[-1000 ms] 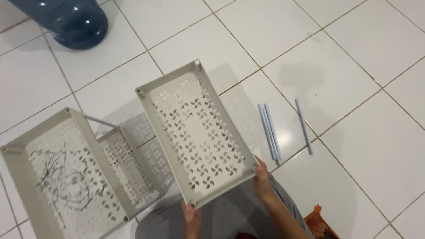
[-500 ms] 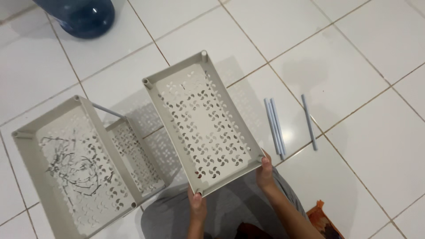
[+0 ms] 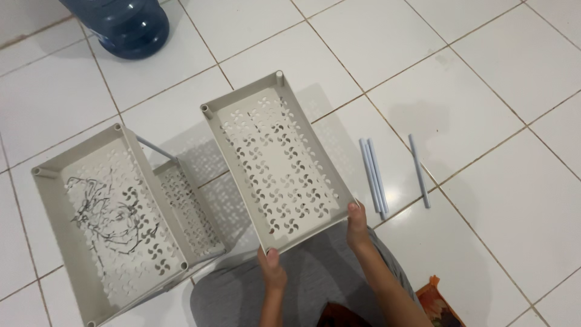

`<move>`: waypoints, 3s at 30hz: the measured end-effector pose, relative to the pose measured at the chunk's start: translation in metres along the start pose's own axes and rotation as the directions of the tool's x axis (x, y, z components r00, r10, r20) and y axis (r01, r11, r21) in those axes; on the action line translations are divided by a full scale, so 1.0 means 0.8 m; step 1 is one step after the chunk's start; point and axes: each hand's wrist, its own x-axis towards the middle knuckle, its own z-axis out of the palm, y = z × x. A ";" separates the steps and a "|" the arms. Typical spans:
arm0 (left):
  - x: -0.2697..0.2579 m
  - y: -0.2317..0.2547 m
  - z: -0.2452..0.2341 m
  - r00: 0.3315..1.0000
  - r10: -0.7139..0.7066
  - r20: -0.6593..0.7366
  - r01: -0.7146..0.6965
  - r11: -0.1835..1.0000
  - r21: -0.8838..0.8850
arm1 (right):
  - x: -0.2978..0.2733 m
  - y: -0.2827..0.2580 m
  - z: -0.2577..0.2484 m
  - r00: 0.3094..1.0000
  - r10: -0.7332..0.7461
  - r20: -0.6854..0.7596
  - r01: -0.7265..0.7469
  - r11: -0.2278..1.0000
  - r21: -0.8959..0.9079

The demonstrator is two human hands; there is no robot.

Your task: The person sits on a tiled floor and assembles a multi-tiered tray unit by inserting light blue rods into the corner holes of perforated gray trays. The person stacks the trays onto the rods to form a two-tier structure.

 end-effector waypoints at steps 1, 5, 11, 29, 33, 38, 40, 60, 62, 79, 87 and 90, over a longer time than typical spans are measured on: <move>0.000 -0.017 -0.002 1.000 0.012 -0.017 -0.012 1.000 -0.003 | 0.000 0.002 -0.001 1.000 0.008 -0.007 -0.008 0.999 -0.037; 0.001 -0.067 0.005 0.980 0.176 -0.095 -0.195 0.945 -0.262 | -0.007 0.022 -0.004 1.000 0.003 -0.003 -0.003 0.995 0.095; 0.006 -0.062 0.011 0.995 0.096 -0.037 -0.102 0.883 -0.457 | 0.000 0.060 -0.007 0.997 -0.020 -0.078 0.046 0.934 0.354; 0.034 0.018 0.011 0.978 0.018 0.208 0.046 0.953 -0.298 | -0.059 -0.042 0.081 0.888 0.018 -0.459 0.069 0.983 0.172; 0.050 0.071 0.000 0.977 -0.008 0.214 0.069 0.959 -0.276 | -0.153 -0.050 0.168 0.993 0.007 -0.116 0.014 0.983 0.180; 0.070 0.105 0.004 0.957 -0.179 0.230 0.205 0.974 -0.096 | -0.136 -0.031 0.214 0.985 0.165 0.056 -0.174 0.903 0.394; 0.074 0.105 0.008 0.964 -0.150 0.219 0.177 0.978 -0.111 | -0.119 -0.014 0.215 0.994 0.087 0.064 -0.105 0.915 0.389; 0.091 0.087 0.012 0.927 -0.131 0.350 0.227 0.942 -0.246 | -0.113 -0.032 0.163 0.992 0.113 -0.059 -0.095 0.965 0.246; 0.094 0.088 0.010 0.918 -0.138 0.371 0.250 0.929 -0.274 | -0.104 -0.059 0.139 0.952 -0.042 -0.302 0.092 0.984 0.154; -0.045 0.107 0.057 0.954 0.086 -0.287 -0.024 0.977 0.213 | -0.184 -0.126 0.117 0.918 -0.350 0.186 0.386 0.895 -0.224; 0.006 0.152 0.064 0.971 -0.004 -0.237 -0.012 0.998 -0.067 | -0.132 -0.161 0.094 0.810 -0.518 0.275 0.578 0.624 -0.527; 0.043 0.183 0.029 0.969 -0.149 -0.195 0.145 0.989 -0.035 | -0.078 -0.181 0.091 0.681 -0.639 0.356 0.682 0.378 -0.626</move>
